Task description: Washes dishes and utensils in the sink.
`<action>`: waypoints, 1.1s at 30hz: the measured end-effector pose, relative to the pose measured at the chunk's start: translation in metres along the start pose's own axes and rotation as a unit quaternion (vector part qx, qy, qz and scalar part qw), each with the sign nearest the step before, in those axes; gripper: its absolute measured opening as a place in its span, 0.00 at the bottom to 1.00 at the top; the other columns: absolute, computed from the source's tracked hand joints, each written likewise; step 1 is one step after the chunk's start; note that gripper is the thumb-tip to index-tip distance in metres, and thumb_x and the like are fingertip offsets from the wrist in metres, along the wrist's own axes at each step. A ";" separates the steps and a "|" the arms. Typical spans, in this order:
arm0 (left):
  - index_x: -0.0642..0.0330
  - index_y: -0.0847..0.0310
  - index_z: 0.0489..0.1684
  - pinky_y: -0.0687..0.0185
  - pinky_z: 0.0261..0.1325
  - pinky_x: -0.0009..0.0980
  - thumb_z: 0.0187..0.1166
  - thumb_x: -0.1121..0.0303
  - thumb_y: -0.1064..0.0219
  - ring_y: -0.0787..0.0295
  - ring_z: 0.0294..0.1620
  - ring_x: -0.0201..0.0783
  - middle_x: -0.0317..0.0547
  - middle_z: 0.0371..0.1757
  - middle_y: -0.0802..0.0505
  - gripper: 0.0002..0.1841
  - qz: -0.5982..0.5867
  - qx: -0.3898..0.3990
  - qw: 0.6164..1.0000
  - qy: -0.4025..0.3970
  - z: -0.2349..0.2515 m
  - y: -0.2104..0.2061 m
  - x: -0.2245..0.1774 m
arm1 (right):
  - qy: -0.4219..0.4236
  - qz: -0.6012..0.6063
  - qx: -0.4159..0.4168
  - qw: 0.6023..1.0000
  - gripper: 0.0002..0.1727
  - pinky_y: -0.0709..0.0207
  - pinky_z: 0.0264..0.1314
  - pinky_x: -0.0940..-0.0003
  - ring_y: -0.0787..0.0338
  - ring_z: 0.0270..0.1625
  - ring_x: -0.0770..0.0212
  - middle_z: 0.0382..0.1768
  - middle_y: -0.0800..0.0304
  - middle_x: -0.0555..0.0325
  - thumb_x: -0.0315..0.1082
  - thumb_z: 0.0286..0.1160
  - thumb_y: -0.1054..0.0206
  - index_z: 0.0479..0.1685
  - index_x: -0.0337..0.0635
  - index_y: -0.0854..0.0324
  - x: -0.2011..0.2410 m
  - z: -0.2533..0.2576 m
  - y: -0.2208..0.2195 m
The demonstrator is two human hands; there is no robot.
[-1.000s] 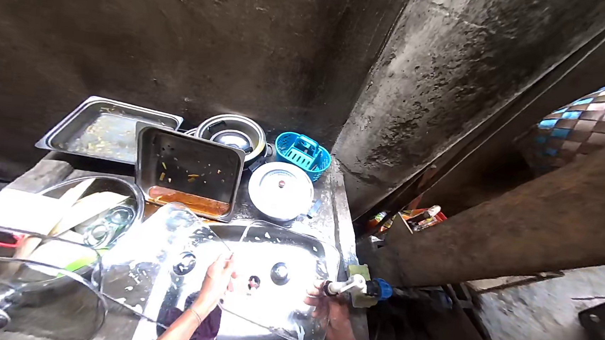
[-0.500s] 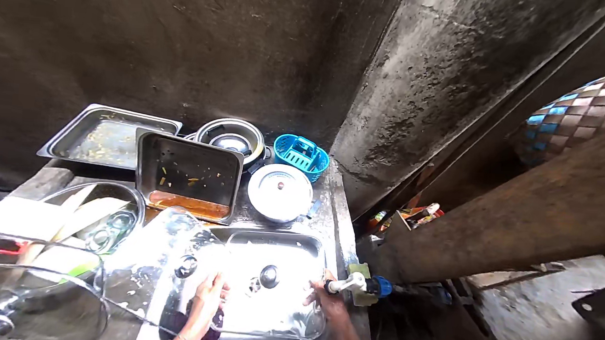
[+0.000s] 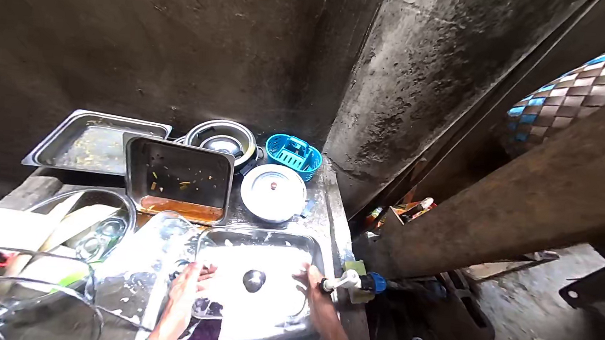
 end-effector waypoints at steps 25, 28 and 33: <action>0.64 0.37 0.80 0.07 0.35 0.43 0.96 0.63 0.58 0.04 0.39 0.51 0.59 0.52 0.07 0.21 -0.062 0.075 0.984 0.150 -0.040 0.005 0.053 | -0.174 0.191 0.053 0.965 0.23 0.10 0.40 0.46 0.05 0.53 0.37 0.58 0.08 0.38 0.26 0.84 0.52 0.78 0.45 0.33 -0.029 -0.033 0.022; 0.63 0.35 0.77 0.08 0.34 0.40 0.95 0.65 0.56 0.04 0.38 0.49 0.57 0.49 0.06 0.19 -0.083 0.091 0.978 0.168 -0.033 0.001 0.060 | -0.193 0.170 0.071 0.964 0.17 0.10 0.39 0.49 0.04 0.52 0.40 0.55 0.06 0.39 0.34 0.89 0.51 0.71 0.43 0.28 -0.025 -0.035 0.022; 0.62 0.33 0.76 0.08 0.33 0.37 0.95 0.66 0.55 0.03 0.38 0.47 0.58 0.50 0.04 0.18 -0.105 0.128 0.963 0.211 -0.023 -0.006 0.079 | -0.232 0.099 0.009 0.968 0.20 0.11 0.34 0.51 0.03 0.44 0.41 0.50 0.05 0.39 0.34 0.91 0.48 0.78 0.44 0.33 -0.014 -0.035 0.020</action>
Point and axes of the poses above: each hand's wrist, its own z-axis towards the middle knuckle, its own y-axis out of the back of the hand, x = y × z, the point moved 4 cm from there along z, towards the middle knuckle
